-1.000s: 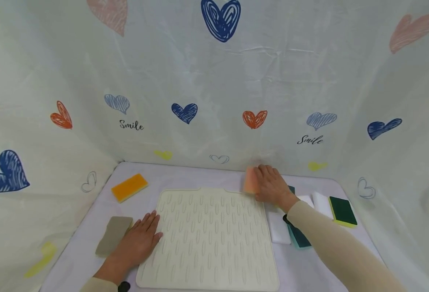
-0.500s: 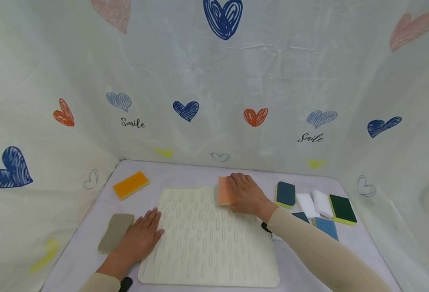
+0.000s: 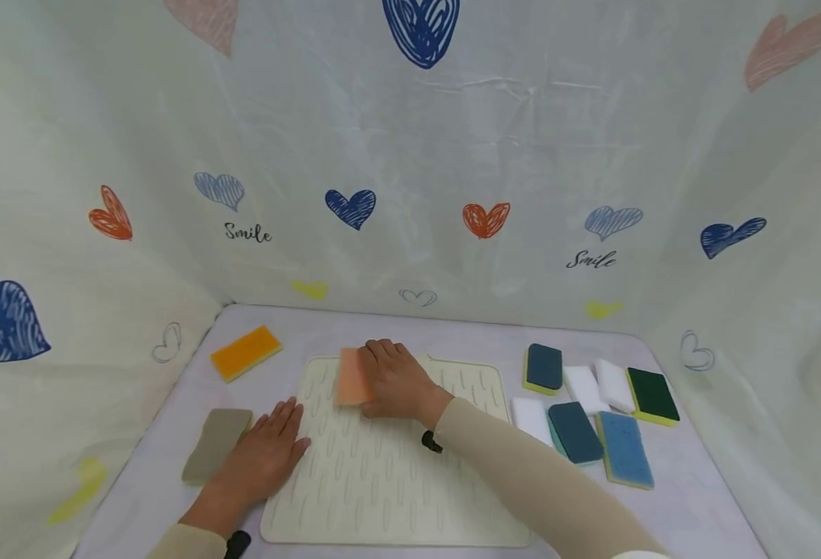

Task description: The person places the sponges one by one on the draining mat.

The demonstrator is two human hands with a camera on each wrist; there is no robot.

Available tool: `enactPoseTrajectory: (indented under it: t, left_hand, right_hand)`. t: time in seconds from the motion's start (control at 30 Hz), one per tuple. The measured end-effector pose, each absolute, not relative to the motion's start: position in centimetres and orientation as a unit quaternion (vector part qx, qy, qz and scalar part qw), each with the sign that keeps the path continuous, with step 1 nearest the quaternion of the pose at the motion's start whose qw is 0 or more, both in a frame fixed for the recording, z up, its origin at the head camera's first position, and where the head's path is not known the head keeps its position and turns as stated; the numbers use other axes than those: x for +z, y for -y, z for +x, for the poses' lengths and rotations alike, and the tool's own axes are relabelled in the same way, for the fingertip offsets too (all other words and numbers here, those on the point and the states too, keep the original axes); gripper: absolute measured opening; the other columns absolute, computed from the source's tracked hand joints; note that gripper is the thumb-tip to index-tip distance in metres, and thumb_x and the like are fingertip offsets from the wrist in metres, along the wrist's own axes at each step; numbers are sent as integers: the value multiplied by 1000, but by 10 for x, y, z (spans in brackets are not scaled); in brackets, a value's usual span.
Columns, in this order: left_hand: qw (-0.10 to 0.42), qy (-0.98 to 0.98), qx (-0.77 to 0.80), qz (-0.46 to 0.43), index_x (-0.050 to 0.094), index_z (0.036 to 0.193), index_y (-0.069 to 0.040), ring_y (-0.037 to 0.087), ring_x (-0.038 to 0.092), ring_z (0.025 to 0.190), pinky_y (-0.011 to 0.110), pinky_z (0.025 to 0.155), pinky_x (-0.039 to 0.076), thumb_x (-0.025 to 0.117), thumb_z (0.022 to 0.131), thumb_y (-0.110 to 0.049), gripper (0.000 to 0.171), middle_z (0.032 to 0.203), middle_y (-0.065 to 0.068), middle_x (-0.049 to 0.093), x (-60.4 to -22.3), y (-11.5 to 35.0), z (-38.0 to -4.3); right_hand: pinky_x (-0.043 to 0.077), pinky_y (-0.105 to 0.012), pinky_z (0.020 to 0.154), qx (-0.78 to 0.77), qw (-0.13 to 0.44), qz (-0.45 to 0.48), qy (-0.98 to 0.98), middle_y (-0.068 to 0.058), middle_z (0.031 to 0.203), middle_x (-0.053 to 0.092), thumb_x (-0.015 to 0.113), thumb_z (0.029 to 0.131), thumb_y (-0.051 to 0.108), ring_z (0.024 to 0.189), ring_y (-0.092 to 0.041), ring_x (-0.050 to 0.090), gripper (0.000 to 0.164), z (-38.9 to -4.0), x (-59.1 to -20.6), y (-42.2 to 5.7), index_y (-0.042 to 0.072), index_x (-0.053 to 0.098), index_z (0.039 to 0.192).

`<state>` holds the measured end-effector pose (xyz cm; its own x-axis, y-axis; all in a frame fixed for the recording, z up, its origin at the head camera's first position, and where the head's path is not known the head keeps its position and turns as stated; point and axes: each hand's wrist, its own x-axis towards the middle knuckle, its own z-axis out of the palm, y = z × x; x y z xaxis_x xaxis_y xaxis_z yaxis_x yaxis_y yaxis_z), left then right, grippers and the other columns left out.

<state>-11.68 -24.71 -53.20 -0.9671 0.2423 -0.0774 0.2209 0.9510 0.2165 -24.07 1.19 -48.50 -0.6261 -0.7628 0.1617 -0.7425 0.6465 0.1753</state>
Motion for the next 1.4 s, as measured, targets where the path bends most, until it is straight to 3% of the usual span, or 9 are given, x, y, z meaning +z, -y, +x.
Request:
enactPoseTrajectory:
  t: [0.4, 1.4]
  left_hand:
    - [52, -985, 108, 121, 39, 157, 10, 49, 35, 153, 66, 123, 32, 54, 110, -35, 66, 166, 30, 36, -529, 245, -117]
    - [50, -985, 112, 123, 39, 156, 11, 50, 36, 153, 66, 122, 33, 56, 110, -33, 66, 165, 30, 36, -526, 246, -115]
  right_hand:
    - [51, -34, 104, -32, 90, 416, 904, -3, 140, 54, 69, 88, 59, 129, -20, 54, 77, -245, -497, 28, 9, 48, 144]
    - [52, -34, 106, -19, 47, 409, 911, 0, 134, 58, 64, 92, 60, 128, -18, 57, 69, -248, -513, 44, 12, 51, 140]
